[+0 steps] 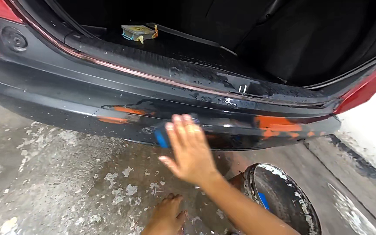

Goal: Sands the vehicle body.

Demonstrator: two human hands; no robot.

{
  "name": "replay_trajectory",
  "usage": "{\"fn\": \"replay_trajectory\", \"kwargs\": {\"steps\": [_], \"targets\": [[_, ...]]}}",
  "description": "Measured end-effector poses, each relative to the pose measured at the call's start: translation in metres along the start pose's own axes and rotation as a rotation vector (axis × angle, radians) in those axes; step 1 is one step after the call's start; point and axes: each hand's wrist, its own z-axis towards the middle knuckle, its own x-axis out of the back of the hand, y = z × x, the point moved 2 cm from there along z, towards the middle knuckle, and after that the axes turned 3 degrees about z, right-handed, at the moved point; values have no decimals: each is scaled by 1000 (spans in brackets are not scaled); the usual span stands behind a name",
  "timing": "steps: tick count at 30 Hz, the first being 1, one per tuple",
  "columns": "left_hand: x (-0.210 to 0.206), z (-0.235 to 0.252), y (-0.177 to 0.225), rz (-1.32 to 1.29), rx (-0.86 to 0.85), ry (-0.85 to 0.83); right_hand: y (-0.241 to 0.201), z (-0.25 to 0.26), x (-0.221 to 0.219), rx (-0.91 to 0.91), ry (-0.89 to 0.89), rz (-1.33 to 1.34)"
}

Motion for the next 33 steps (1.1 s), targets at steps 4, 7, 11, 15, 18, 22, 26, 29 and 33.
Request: {"fn": "replay_trajectory", "kwargs": {"steps": [4,7,11,15,18,22,26,29,33], "targets": [[11,-9,-6,-32,67,100,16,-31,-7,-222,151,-67],[4,-7,-2,-6,-1,73,-52,17,-20,-167,106,18],[1,-6,-13,13,37,15,-18,13,-5,62,-23,-24],[18,-22,-24,-10,121,149,30,-40,-6,-73,115,-141],[15,-21,-17,-1,108,136,-33,-4,-15,-168,83,35],[3,-3,-16,13,100,84,-42,20,-6,-8,-45,44],[12,-7,-28,12,183,101,32,-29,10,-29,189,30],[11,-3,-16,12,170,113,1,-6,2,-81,318,140],[1,8,-4,31,92,42,-41,43,1,53,263,278]]}}
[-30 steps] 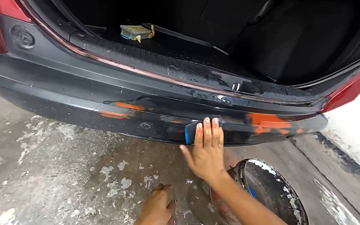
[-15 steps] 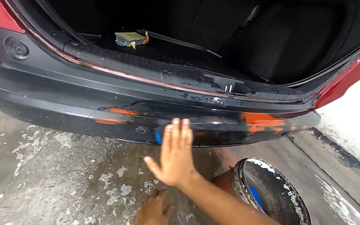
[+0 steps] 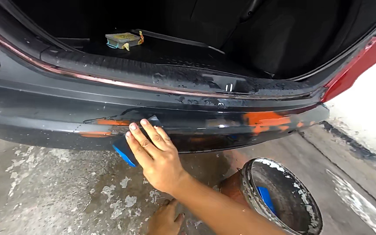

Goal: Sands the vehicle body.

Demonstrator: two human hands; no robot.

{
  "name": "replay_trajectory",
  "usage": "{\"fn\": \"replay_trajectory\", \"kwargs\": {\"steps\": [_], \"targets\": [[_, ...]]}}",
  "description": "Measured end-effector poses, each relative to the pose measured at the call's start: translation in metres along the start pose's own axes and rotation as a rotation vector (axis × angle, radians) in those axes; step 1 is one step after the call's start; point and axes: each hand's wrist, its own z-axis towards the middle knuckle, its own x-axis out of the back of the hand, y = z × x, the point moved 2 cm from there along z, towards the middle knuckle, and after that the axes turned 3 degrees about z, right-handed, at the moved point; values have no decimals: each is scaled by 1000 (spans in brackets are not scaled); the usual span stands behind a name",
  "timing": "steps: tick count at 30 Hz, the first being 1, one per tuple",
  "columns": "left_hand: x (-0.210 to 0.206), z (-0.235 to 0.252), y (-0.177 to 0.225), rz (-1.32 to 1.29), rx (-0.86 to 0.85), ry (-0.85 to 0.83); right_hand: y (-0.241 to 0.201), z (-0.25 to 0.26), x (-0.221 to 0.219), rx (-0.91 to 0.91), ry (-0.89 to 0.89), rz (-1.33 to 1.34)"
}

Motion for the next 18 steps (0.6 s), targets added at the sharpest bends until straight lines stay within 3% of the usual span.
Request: {"fn": "replay_trajectory", "kwargs": {"steps": [2,5,8,11,14,18], "targets": [[-4,4,-11,-21,14,-17,23,-14,21,69,-58,-11],[7,-4,-25,-37,55,35,53,-58,41,21,-7,-77],[8,-6,-16,-7,50,84,17,-46,16,-107,48,-48],[0,-2,-2,18,-11,20,-14,-10,-4,-27,-60,62],[-8,6,-4,0,-1,-23,15,-21,21,81,-156,33],[8,-5,-9,-35,41,48,61,-73,48,-62,14,-60]]}}
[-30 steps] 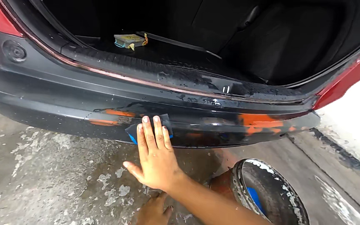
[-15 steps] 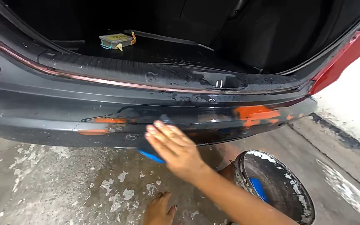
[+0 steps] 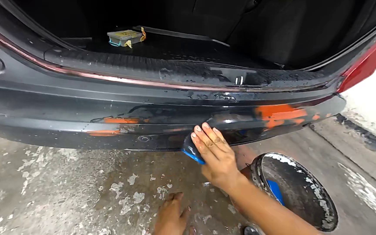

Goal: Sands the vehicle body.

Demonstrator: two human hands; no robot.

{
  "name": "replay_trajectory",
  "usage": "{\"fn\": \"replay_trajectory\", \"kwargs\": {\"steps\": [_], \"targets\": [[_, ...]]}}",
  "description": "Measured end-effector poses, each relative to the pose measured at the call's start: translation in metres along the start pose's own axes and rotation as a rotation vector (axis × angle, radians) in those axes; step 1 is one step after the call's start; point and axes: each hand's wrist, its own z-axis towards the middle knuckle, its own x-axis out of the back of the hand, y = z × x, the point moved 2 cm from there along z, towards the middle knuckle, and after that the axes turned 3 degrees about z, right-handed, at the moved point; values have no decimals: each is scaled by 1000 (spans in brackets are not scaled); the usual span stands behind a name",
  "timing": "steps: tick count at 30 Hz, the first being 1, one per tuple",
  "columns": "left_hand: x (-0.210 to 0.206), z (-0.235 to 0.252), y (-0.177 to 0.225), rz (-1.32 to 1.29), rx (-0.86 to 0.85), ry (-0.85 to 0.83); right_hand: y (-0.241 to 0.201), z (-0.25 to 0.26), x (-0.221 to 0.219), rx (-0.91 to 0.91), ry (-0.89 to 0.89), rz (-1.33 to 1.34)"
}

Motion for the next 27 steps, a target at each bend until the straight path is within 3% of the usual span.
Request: {"fn": "replay_trajectory", "kwargs": {"steps": [3,5,8,13,16,18,20,22,25,27], "targets": [[-6,-2,9,49,-48,-16,-50,16,-41,-130,9,-68],[-14,2,15,51,-113,-81,-70,35,-64,-79,-88,-122],[-27,10,9,83,-95,-196,-26,18,-53,136,-163,-258],[-9,-11,7,128,-11,-190,104,-95,17,142,-277,-550],[-14,-11,20,171,-35,-147,71,-74,-1,147,-302,-510],[-28,-6,31,170,-73,-228,22,-29,-24,248,-333,-363],[-34,-2,39,183,-94,-309,6,4,-30,367,-426,-227],[-29,-6,37,181,-95,-321,36,0,-7,461,-399,-225],[-5,-14,27,117,-68,-178,106,-48,42,471,-420,-451],[-1,-13,25,130,-25,-93,101,-55,41,385,-438,-501]]}}
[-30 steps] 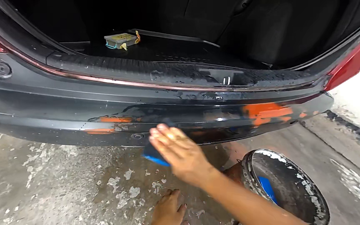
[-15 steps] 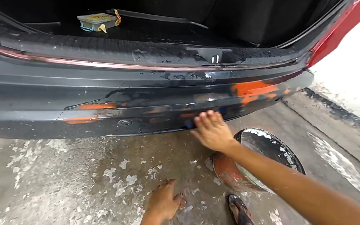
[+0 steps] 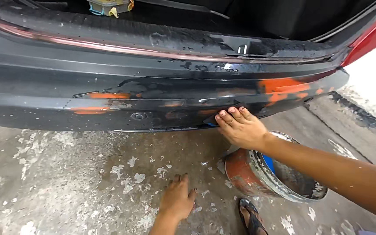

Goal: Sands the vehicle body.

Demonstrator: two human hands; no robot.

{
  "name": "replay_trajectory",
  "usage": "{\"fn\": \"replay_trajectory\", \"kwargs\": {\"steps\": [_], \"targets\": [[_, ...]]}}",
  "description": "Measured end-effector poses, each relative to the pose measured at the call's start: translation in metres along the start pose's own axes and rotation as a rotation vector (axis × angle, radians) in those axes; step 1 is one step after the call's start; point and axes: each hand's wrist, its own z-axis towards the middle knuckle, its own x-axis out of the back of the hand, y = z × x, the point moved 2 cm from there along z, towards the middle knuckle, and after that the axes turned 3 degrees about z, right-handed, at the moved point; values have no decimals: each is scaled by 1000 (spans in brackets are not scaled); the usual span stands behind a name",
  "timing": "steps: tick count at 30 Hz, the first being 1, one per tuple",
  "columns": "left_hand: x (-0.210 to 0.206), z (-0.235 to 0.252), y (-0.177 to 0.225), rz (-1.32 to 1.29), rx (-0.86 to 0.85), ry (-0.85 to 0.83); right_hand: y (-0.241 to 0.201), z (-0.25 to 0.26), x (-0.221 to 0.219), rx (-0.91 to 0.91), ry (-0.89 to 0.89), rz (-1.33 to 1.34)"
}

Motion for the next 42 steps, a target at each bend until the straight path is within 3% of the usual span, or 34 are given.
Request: {"fn": "replay_trajectory", "kwargs": {"steps": [2,5,7,12,15,18,20,24,27,30,32,35,37,39,42], "targets": [[-8,6,5,50,7,-45,-47,49,9,-97,-3,109],[-26,17,15,60,-78,-208,-93,122,20,-25,-27,324],[-26,18,18,66,-113,-230,-77,116,19,13,34,369],[-11,-1,16,86,-53,-115,-32,12,-14,-114,73,73],[-25,3,24,124,-92,-166,-79,67,2,-220,73,159],[-42,13,20,62,-154,-285,-107,132,18,-135,68,324],[-40,12,10,74,-115,-270,-86,118,17,-87,154,324],[-22,1,-3,79,-15,-141,-60,48,-8,-233,131,111],[-31,3,1,105,-32,-190,-102,106,8,-328,160,233],[-38,8,1,54,-82,-284,-119,158,19,-219,239,339],[-30,4,-4,38,-83,-229,-98,134,12,-235,332,318],[-16,-7,-17,-7,-58,-89,-62,39,-21,-423,265,129],[-15,-8,-22,7,-22,-49,-55,16,-31,-522,253,79],[-22,-8,-20,65,10,-118,-85,46,-17,-575,260,242],[-36,-2,-8,78,-60,-226,-117,123,7,-268,194,373]]}}
